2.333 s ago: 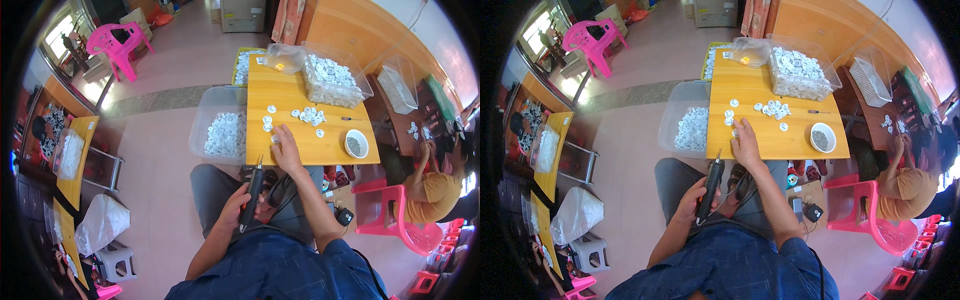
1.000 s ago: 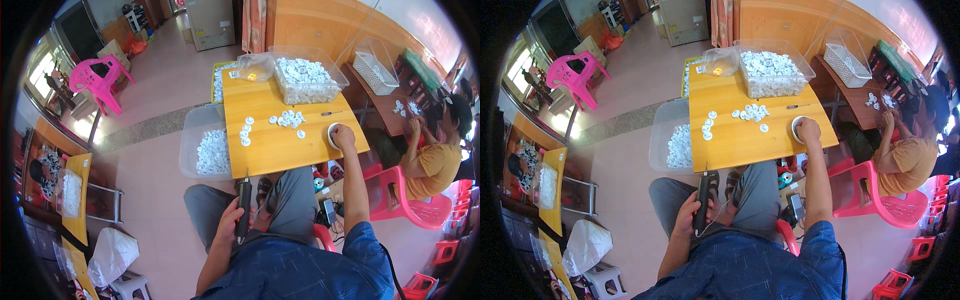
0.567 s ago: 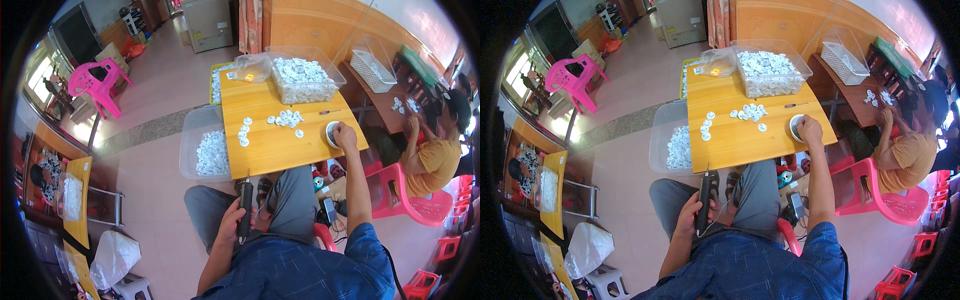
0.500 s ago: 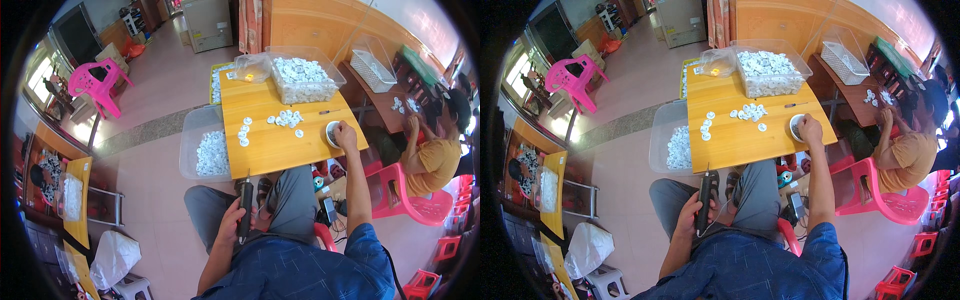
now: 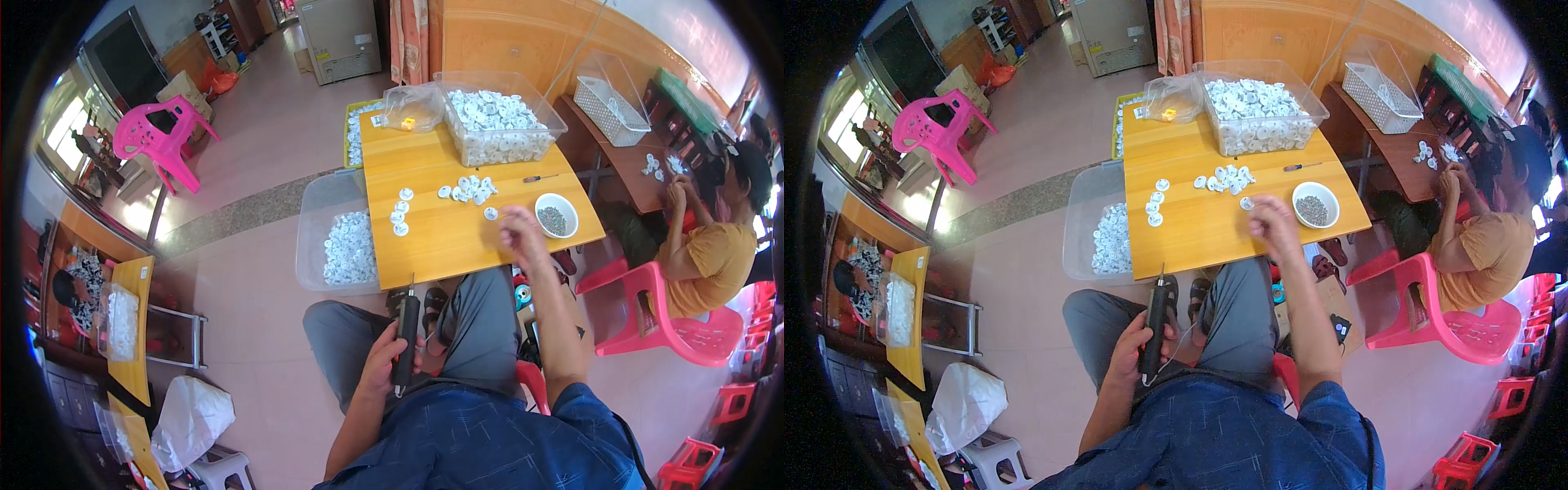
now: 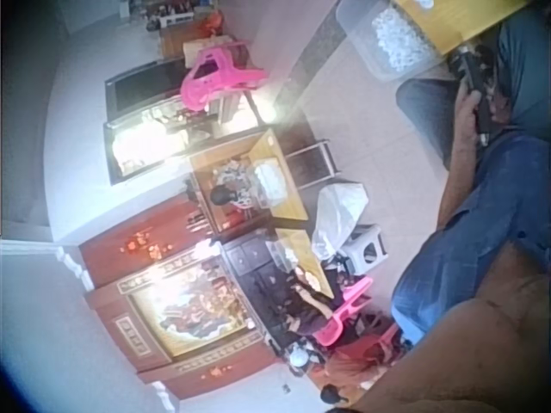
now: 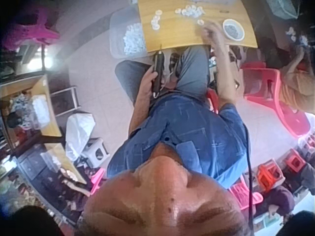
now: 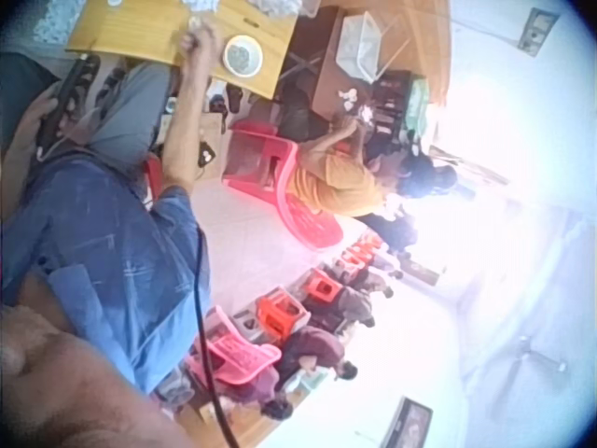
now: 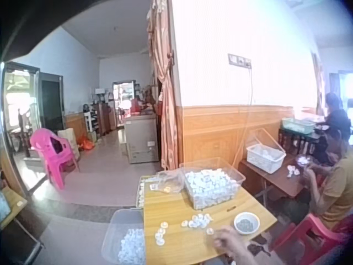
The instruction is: Assembling small plastic components using an electric screwdriver.
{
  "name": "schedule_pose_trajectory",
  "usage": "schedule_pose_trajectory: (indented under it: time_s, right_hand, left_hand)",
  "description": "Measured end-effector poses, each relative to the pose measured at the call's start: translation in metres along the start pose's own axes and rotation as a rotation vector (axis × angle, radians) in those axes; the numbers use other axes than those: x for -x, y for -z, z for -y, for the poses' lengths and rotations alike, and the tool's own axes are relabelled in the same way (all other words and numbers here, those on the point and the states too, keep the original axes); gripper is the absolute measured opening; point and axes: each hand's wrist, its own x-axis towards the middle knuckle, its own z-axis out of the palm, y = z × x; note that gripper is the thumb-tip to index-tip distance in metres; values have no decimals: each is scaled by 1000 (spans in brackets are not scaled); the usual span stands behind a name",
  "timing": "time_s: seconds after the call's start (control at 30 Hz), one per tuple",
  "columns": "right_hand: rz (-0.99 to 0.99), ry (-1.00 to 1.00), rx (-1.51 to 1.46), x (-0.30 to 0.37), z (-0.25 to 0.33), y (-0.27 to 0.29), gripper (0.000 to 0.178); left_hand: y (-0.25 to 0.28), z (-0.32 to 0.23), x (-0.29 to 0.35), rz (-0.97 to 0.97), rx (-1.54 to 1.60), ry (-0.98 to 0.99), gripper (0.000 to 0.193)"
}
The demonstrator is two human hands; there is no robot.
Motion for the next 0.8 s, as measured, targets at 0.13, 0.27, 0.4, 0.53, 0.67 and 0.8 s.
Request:
schedule_pose_trajectory:
  time_s: [0.13,0.27,0.4,0.53,0.67,0.8]
  right_hand:
    - [140,-136,72,15,-43,-41,13]
    - [194,-175,57,21,-69,-66,11]
    - [223,-185,66,23,-79,-80,8]
    - [236,-180,43,23,-84,-82,7]
    - [237,-181,27,23,-86,-82,7]
    - [214,-143,108,24,-89,-86,6]
  left_hand:
    - [-2,0,1,1,15,-2,46]
    - [8,1,2,31,12,4,54]
    - [4,-2,3,27,7,-1,55]
    - [-4,-4,4,1,0,-14,54]
    - [-3,-5,4,-9,-4,-6,56]
    - [-5,-5,3,-21,-15,10,57]
